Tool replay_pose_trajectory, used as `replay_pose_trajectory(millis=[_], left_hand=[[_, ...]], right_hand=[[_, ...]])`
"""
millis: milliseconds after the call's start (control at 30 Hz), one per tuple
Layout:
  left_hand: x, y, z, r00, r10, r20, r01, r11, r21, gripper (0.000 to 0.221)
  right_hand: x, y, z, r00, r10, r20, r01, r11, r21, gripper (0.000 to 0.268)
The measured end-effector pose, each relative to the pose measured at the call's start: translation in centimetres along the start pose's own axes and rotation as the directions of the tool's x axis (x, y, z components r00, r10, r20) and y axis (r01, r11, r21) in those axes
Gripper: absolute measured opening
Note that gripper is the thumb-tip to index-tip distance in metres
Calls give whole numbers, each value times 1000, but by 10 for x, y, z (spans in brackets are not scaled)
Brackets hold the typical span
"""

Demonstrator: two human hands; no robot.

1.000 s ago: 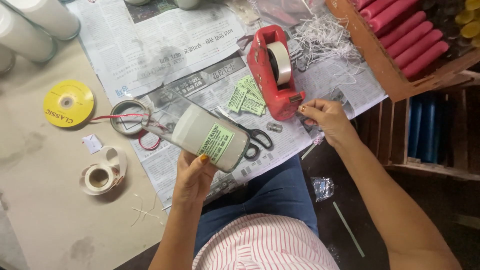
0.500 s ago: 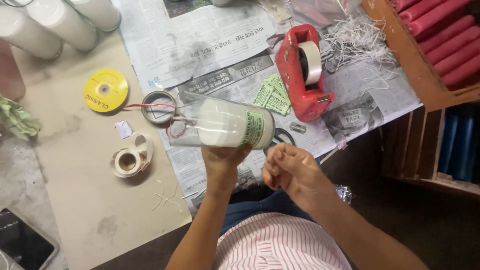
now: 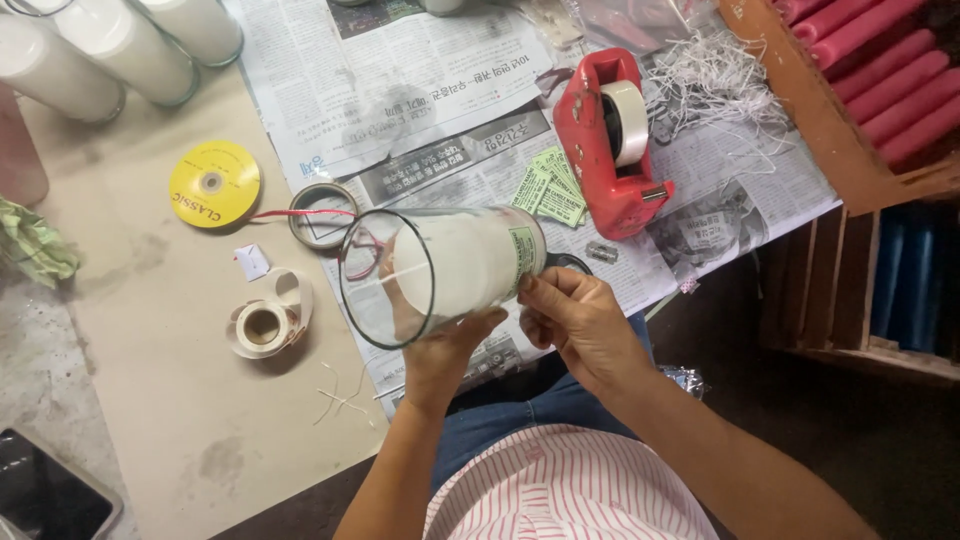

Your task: Applying decorative gold tape and labels to the rims of glass candle jars and smoothing them down.

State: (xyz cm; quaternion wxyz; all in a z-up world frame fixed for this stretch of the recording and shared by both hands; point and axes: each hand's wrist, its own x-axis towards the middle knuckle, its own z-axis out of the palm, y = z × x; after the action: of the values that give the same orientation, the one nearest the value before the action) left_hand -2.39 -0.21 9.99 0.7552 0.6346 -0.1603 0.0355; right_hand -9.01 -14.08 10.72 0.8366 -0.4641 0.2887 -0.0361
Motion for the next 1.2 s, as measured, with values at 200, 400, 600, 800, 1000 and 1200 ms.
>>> replay_pose_trajectory(millis=[200, 400, 600, 800, 1000, 1200], left_hand=[[-5, -13, -14, 993, 100, 69, -115, 952, 283, 83], [-10, -11, 8, 982, -161, -103, 141, 975, -174, 86], [7, -66, -24, 962, -264, -68, 247, 951, -187, 93], [35, -86, -48, 982, -56, 180, 6, 963, 269, 105], [43, -56, -68, 912, -184, 368, -46, 843, 536, 106], [23, -39, -165, 995, 49, 90, -101, 322, 941, 30]], right_hand=[[16, 13, -4, 990, -141, 7, 138, 955, -261, 35], [17, 38, 5, 974, -224, 40, 214, 840, -499, 30], [11, 59, -21, 975, -135, 176, 222, 618, -754, 18], [5, 74, -50, 979, -38, 199, 192, 492, -849, 10], [4, 74, -44, 938, 12, 347, 312, 414, -855, 12], [7, 80, -24, 831, 132, 541, 475, 338, -812, 15]])
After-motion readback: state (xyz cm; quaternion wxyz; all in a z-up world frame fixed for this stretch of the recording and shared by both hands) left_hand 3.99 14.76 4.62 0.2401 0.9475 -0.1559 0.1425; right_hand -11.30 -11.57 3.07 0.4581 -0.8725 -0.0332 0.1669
